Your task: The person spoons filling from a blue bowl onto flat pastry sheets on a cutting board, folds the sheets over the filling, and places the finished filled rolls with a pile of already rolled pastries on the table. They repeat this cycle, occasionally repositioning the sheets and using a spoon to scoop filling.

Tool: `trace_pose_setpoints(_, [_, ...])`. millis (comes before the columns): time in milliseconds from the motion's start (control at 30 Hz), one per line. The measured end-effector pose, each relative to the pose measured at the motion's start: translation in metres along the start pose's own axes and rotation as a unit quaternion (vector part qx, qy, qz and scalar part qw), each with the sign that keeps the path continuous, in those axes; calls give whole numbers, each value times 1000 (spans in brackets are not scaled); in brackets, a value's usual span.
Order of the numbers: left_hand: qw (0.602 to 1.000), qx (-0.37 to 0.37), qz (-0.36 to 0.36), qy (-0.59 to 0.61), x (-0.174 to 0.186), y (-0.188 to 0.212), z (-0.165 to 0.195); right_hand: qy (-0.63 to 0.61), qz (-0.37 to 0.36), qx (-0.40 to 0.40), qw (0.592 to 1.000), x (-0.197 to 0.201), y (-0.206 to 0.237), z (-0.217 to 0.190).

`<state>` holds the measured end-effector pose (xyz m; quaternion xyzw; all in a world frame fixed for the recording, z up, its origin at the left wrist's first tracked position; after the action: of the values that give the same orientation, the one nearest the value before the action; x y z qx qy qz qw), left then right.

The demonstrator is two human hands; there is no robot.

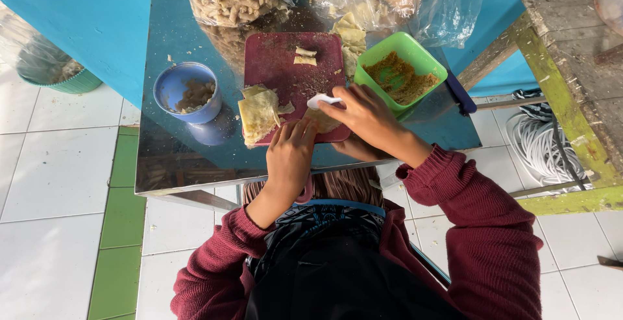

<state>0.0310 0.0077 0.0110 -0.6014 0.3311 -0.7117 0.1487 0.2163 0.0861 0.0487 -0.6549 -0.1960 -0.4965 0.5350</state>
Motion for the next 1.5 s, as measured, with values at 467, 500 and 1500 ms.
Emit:
trace_pose_setpoints(467, [999,-1,-4,-47,3,-1,3,40,18,-31,999,-37,-22,26])
trace_pose_setpoints(500, [999,1,-8,-50,3,-1,3,33,24,-36,999,-38,-26,26])
trace_pose_setpoints(1500, [988,103,1,-115,0,2,1,-132,-266,-389,872,27,33,114])
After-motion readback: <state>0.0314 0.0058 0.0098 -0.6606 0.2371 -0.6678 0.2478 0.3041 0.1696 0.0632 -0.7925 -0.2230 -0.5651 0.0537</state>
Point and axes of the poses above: each hand's wrist, its own y-axis away from the middle knuckle, its own x-axis out of the back of the hand, z = x × y, the point moved 2 cm from there along -y, towards the middle knuckle, and after that the axes turned 8 degrees about -y, right-handed, at the moved point
